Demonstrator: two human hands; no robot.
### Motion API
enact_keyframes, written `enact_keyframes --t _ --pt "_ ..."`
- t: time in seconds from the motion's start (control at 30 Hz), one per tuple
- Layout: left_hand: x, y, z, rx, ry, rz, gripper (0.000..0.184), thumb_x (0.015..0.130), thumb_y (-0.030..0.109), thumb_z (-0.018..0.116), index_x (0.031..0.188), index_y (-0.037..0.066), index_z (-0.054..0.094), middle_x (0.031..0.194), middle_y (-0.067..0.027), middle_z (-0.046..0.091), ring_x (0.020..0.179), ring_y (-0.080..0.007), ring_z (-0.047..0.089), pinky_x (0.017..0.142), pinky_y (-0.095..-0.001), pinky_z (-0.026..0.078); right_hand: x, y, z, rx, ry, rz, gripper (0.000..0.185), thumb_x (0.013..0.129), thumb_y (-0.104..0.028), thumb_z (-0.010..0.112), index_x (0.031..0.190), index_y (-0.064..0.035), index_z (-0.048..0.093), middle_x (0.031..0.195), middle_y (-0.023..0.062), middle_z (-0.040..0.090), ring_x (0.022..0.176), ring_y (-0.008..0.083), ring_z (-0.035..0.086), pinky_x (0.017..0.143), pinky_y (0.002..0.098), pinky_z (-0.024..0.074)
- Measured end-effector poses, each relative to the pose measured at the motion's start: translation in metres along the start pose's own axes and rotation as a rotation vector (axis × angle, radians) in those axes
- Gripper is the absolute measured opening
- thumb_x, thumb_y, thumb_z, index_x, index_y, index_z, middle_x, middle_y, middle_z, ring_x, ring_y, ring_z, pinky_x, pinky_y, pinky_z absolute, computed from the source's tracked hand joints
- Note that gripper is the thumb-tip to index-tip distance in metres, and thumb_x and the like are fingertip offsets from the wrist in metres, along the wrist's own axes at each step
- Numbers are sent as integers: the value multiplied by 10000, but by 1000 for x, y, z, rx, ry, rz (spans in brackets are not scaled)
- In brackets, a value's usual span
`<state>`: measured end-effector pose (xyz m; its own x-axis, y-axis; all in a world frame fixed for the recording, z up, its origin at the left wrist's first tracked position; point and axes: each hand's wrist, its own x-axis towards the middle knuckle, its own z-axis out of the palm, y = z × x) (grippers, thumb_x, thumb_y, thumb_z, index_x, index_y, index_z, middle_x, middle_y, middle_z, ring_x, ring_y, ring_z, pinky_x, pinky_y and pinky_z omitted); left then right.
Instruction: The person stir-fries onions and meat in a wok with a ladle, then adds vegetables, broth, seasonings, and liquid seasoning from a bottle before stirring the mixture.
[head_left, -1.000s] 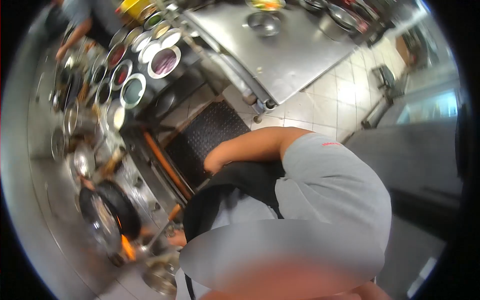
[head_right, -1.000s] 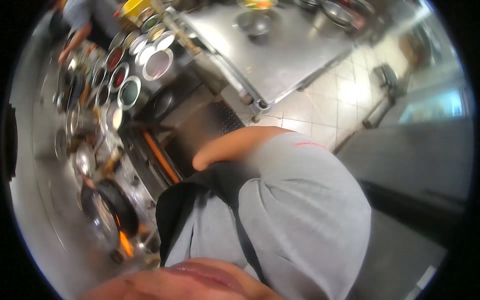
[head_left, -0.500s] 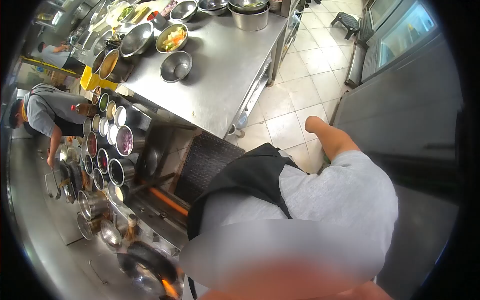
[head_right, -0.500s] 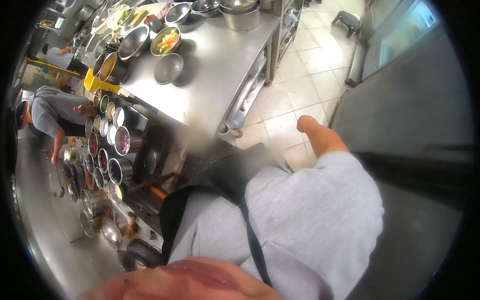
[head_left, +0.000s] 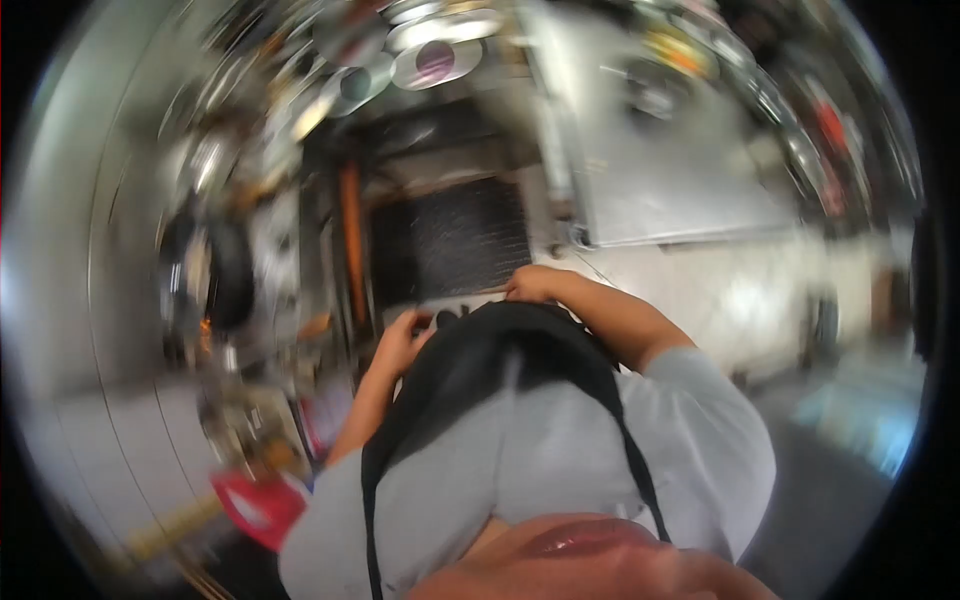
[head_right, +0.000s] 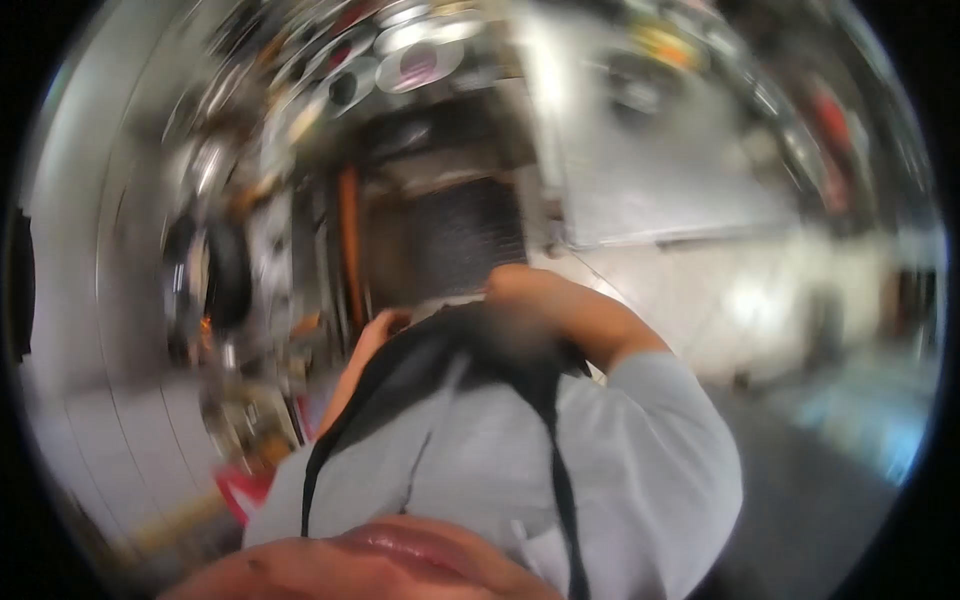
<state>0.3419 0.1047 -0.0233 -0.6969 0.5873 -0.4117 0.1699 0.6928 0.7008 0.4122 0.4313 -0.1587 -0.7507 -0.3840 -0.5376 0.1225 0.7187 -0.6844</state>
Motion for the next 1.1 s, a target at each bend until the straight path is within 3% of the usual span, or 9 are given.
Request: enact_keyframes --t 0.17,0.23,0.43,0.6,0.73,0.77,0.87,1.03,1.1 --pt "-83 -77 -32 -208 366 -160 374 889 297 691 1164 45 658 1118 -176 668 1028 -321 658 900 -404 521 93 -162 -54 -246 -263 -14 385 932 -391 589 1078 -71 747 1072 195 714 1004 379 663 874 457 519" --pt "-111 -98 -31 -277 449 -162 358 891 278 681 1163 46 657 1094 -174 666 1009 -325 657 896 -410 520 130 -198 -34 -184 80 -308 355 921 -319 632 1150 -58 705 1103 183 687 999 362 659 879 466 514" --pt "-175 -145 -39 -477 675 -322 348 893 233 687 1165 19 648 1082 -161 670 992 -272 675 877 -375 535 230 -387 17 -442 88 -547 580 886 -236 686 1421 -102 505 1177 186 605 1060 349 647 907 447 522" --pt "-212 -162 -48 -531 724 -463 341 906 200 698 1179 2 643 1066 -121 702 907 -183 684 835 -312 544 323 -399 86 -770 -38 -386 652 908 -173 599 1505 -58 362 1238 224 591 1063 361 659 891 478 537" --pt "-217 -177 -48 -735 784 -474 314 921 193 687 1170 5 649 1044 -99 705 910 -159 672 844 -304 538 322 -428 74 -549 -18 -322 397 948 -156 502 1324 -31 524 1195 233 622 1068 395 654 891 479 534" --pt "-213 -180 -51 -741 785 -442 309 924 185 684 1174 7 647 1045 -102 704 921 -160 672 854 -303 534 311 -440 66 -445 62 -333 258 929 -177 544 1108 -17 638 1097 216 664 1004 408 667 867 470 542" --pt "-197 -174 -77 -719 750 -366 300 932 174 679 1175 2 646 1053 -107 703 947 -158 669 875 -301 526 302 -440 37 -297 -18 -534 313 856 -249 662 1053 -6 664 950 206 708 944 384 692 800 453 551" --pt "-105 -192 -107 -1072 445 -340 277 977 143 643 1201 -14 606 1099 -120 703 979 -149 640 886 -292 507 212 -379 -44 20 73 -530 290 830 -278 721 1001 -53 659 793 144 674 734 294 661 695 413 518" --pt "-59 -165 -128 -869 258 -217 258 985 135 630 1193 -16 607 1073 -105 710 967 -138 639 878 -280 506 159 -349 -85 198 237 -532 266 837 -268 712 996 -63 655 777 140 662 709 294 647 680 412 508"
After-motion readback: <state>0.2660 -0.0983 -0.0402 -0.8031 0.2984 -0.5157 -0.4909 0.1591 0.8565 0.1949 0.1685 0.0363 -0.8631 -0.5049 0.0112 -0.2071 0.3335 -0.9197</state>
